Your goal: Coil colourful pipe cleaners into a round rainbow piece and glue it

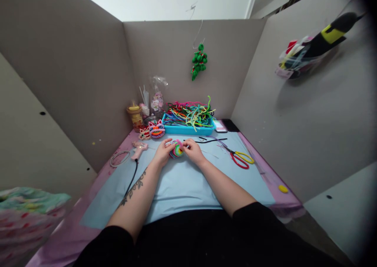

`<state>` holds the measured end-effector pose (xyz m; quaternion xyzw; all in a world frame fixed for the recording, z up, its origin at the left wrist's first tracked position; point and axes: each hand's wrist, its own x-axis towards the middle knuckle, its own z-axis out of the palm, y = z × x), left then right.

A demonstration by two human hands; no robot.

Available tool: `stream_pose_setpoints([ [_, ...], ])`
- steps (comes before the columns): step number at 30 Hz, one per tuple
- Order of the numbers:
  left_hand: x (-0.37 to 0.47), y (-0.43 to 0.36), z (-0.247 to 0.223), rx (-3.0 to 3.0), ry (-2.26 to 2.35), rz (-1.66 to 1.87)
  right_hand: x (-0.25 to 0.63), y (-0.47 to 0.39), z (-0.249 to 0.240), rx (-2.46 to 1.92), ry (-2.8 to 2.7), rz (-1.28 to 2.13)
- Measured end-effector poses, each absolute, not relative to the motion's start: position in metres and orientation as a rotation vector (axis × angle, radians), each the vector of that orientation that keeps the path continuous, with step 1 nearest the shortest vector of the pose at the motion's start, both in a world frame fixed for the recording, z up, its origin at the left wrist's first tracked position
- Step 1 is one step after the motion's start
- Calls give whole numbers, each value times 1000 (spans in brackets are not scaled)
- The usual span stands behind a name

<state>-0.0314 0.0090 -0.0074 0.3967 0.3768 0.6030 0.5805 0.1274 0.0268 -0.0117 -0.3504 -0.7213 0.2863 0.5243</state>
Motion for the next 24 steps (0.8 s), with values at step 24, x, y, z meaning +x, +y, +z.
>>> stream_pose_setpoints([
  [24,-30,7,-5,924,878,1393,131,29,-13,-808,-1781,625],
])
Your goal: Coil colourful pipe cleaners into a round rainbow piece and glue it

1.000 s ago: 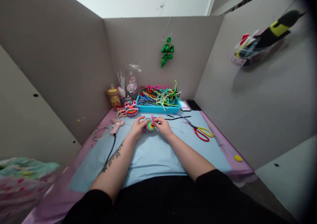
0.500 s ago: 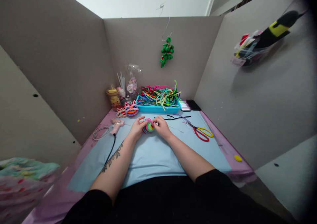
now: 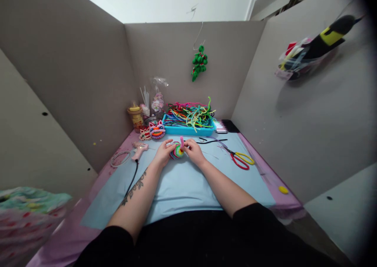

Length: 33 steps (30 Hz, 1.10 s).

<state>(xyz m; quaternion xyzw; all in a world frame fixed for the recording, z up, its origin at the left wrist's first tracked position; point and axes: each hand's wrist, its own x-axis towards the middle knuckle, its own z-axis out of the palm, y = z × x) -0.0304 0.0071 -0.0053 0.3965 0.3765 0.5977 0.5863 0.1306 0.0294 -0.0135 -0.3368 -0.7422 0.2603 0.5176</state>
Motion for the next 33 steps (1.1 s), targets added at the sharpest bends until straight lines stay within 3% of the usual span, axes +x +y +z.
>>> stream_pose_setpoints([
  [13,-30,8,-10,958,877,1383,127,28,-20,-790,-1909,367],
  [33,-31,10,-14,1002,906,1393,134,29,-11,-753,-1971,529],
])
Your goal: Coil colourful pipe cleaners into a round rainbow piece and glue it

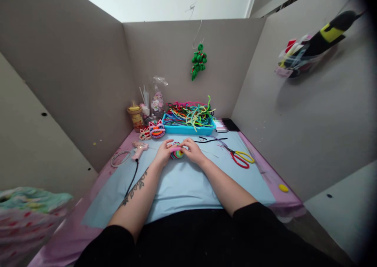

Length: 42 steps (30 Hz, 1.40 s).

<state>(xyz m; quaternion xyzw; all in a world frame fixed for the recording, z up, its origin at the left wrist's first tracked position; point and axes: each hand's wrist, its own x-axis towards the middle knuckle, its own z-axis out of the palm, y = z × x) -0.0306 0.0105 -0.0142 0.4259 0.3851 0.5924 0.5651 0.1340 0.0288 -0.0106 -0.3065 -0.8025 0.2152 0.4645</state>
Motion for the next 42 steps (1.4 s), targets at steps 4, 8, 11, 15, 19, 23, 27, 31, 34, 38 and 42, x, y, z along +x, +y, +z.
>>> stream_pose_setpoints([
  [4,-31,9,-13,996,876,1367,135,28,-10,-764,-1984,569],
  [8,-30,9,-13,999,835,1368,132,28,-12,-795,-1913,620],
  [11,-27,7,-13,1033,832,1361,126,29,-14,-845,-1770,640],
  [15,-25,6,-12,1037,834,1359,123,29,-15,-921,-1623,690],
  [19,-27,6,-8,914,728,1390,126,28,-17,-900,-1627,819],
  [23,-30,6,-5,793,618,1426,126,29,-24,-833,-1668,927],
  [27,-28,5,-6,780,617,1373,121,30,-26,-774,-1731,744],
  [31,-27,4,-8,824,629,1327,121,28,-20,-771,-1801,556],
  [34,-29,6,-9,834,649,1290,123,26,-16,-800,-1817,500],
  [38,-36,7,-4,798,772,1282,128,28,-16,-861,-1788,445],
  [42,-44,4,2,975,970,1281,136,32,-17,-947,-1791,484],
])
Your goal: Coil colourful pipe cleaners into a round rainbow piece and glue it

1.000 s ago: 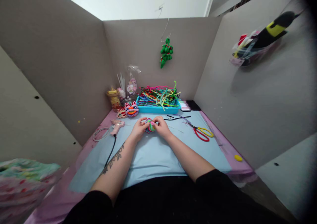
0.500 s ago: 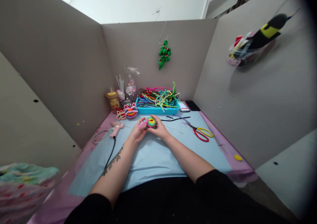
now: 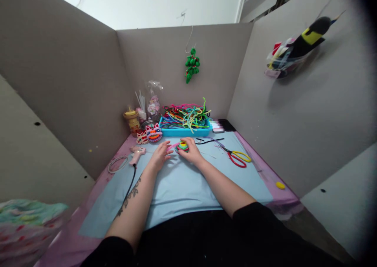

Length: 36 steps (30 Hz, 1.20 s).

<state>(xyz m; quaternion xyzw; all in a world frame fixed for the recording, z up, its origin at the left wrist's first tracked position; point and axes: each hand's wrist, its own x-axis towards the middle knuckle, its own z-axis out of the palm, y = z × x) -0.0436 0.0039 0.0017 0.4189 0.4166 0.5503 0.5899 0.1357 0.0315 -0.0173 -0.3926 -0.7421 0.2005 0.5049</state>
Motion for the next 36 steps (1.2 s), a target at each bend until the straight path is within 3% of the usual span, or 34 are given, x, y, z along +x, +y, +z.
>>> stream_pose_setpoints([
  [6,-48,3,-1,1260,1107,1319,142,34,-18,-1003,-1820,578],
  [20,-39,10,-5,1176,1141,1494,144,29,-15,-829,-1647,1032],
  [36,-33,13,-13,1306,1189,1464,142,30,-17,-763,-1654,911],
])
